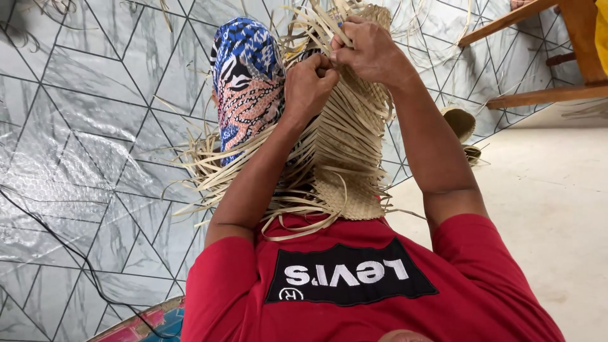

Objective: The person is weaving thin bamboo strips together to form a mat or basket structure.

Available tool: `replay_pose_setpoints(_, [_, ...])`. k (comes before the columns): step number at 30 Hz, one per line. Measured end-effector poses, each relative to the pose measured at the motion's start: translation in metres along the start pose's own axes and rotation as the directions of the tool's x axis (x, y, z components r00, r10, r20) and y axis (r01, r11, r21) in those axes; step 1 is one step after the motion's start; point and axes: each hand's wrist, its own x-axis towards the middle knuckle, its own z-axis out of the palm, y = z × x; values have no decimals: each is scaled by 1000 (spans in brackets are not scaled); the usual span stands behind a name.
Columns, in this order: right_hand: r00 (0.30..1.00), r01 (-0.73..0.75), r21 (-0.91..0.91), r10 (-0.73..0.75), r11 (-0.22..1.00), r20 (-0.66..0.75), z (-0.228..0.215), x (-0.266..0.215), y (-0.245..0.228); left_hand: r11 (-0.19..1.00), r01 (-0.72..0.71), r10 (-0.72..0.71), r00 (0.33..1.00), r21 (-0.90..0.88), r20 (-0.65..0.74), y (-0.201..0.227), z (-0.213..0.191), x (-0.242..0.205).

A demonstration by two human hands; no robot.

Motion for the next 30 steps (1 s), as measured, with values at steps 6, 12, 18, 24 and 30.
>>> replay_pose_setpoints(6, [994, 66, 237, -43, 969, -103, -2, 2, -19, 995, 87, -83, 993, -45, 78, 2, 0, 2])
replay_pose_setpoints(12, [954, 8, -34, -18, 999, -299, -3, -38, -37, 957, 212, -184, 971, -198, 152, -6, -2, 8])
replay_pose_setpoints(18, [930, -141, -22, 125, 990, -345, 15, -68, -42, 947, 188, -149, 975, -260, 162, -34, 9, 13])
replay_pose_setpoints(24, [918, -37, 57, 56, 998, -393, 16, -71, -42, 973, 136, -116, 987, -188, 114, -18, 13, 12])
replay_pose_setpoints(30, [821, 307, 756, 241, 578, -518, -21, -92, -49, 993, 13, -1, 994, -115, 106, 8, -2, 0])
